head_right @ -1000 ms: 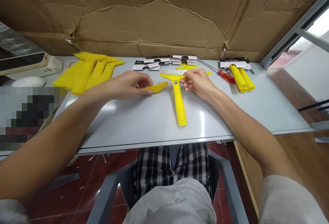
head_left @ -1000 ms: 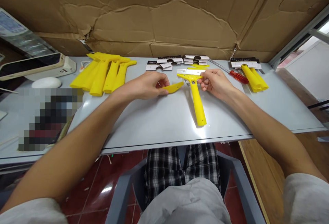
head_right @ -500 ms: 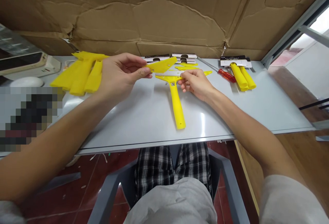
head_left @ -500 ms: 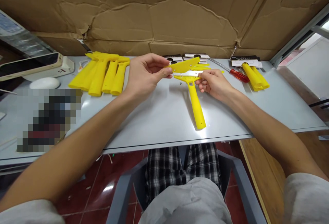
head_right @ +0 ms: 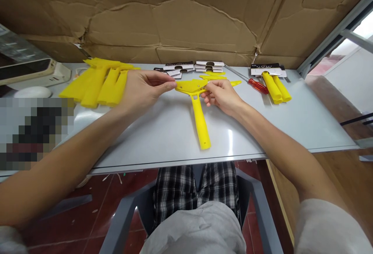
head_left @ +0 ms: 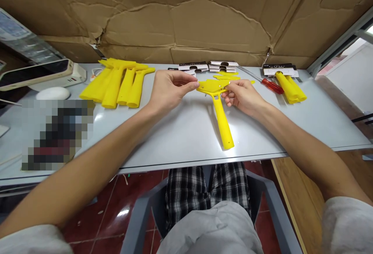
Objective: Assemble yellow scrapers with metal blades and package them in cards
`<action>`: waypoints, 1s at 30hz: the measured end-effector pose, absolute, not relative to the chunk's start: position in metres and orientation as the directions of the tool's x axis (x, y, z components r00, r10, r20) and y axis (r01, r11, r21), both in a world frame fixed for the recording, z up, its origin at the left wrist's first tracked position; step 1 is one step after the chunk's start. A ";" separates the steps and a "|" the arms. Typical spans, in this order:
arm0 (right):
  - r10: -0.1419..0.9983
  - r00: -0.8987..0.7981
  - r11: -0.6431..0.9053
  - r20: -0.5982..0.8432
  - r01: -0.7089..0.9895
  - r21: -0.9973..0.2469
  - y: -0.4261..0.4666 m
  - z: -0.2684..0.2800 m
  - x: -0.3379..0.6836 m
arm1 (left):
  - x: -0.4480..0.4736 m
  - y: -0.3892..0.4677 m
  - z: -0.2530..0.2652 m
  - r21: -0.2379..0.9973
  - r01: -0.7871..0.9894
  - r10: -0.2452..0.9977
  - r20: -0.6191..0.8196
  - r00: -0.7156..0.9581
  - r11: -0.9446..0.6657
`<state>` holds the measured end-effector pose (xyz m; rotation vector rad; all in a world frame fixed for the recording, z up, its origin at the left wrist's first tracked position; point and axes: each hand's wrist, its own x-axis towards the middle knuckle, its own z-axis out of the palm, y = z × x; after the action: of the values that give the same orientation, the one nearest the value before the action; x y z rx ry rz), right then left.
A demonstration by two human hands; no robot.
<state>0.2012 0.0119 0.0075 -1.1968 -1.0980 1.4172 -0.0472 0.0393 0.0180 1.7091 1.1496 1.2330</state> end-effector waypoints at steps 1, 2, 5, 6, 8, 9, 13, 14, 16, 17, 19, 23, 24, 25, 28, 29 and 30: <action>0.987 -0.074 -0.149 -0.142 -0.112 -0.982 0.012 0.007 0.201 | -0.048 0.040 0.017 0.906 0.249 0.939 0.313 0.145 -0.341; 0.987 -0.075 -0.147 -0.139 -0.116 -0.982 0.012 0.007 0.201 | -0.048 0.041 0.017 0.906 0.251 0.938 0.313 0.150 -0.342; 0.989 -0.073 -0.139 -0.132 -0.115 -0.984 0.012 0.008 0.202 | -0.049 0.042 0.016 0.905 0.248 0.935 0.309 0.176 -0.346; 0.989 -0.070 -0.139 -0.132 -0.112 -0.984 0.012 0.009 0.202 | -0.048 0.042 0.016 0.905 0.245 0.933 0.308 0.185 -0.347; 0.988 -0.064 -0.144 -0.138 -0.108 -0.984 0.012 0.010 0.202 | -0.048 0.042 0.016 0.907 0.233 0.930 0.310 0.196 -0.351; 0.988 -0.060 -0.148 -0.142 -0.109 -0.983 0.012 0.011 0.201 | -0.048 0.043 0.017 0.909 0.218 0.929 0.317 0.191 -0.355; 0.987 -0.041 -0.157 -0.153 -0.122 -0.980 0.011 0.011 0.201 | -0.051 0.048 0.020 0.946 0.086 0.948 0.302 0.103 -0.311; 0.987 -0.040 -0.157 -0.153 -0.121 -0.980 0.011 0.011 0.201 | -0.052 0.050 0.021 0.961 0.053 0.959 0.266 0.096 -0.272; 0.987 -0.041 -0.160 -0.156 -0.114 -0.981 0.011 0.011 0.200 | -0.055 0.054 0.022 0.983 -0.004 0.978 0.183 0.104 -0.184; 0.987 -0.042 -0.160 -0.157 -0.110 -0.981 0.011 0.011 0.200 | -0.055 0.055 0.022 0.989 -0.033 0.983 0.149 0.107 -0.146; 0.987 -0.043 -0.158 -0.154 -0.111 -0.981 0.011 0.011 0.201 | -0.053 0.055 0.020 0.992 -0.080 0.988 0.107 0.108 -0.098; 0.989 -0.060 -0.139 -0.132 -0.121 -0.983 0.011 0.011 0.201 | -0.047 0.048 0.018 0.992 -0.025 0.982 0.124 0.144 -0.122; 0.990 -0.067 -0.134 -0.127 -0.121 -0.983 0.011 0.011 0.201 | -0.046 0.046 0.018 0.988 0.009 0.977 0.148 0.152 -0.152; 0.990 -0.071 -0.131 -0.123 -0.122 -0.984 0.011 0.012 0.201 | -0.046 0.045 0.019 0.981 0.046 0.972 0.177 0.157 -0.186; 0.989 -0.073 -0.134 -0.126 -0.115 -0.984 0.011 0.012 0.201 | -0.046 0.041 0.022 0.953 0.141 0.956 0.242 0.167 -0.266; 0.989 -0.074 -0.137 -0.130 -0.111 -0.984 0.011 0.012 0.200 | -0.046 0.040 0.023 0.948 0.157 0.953 0.249 0.172 -0.276; 0.988 -0.075 -0.139 -0.132 -0.106 -0.985 0.010 0.013 0.200 | -0.046 0.040 0.024 0.947 0.165 0.953 0.247 0.178 -0.276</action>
<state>0.2000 0.0103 0.0125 -1.1914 -1.1076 1.4096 -0.0458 0.0396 0.0236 1.6175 1.0889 1.1855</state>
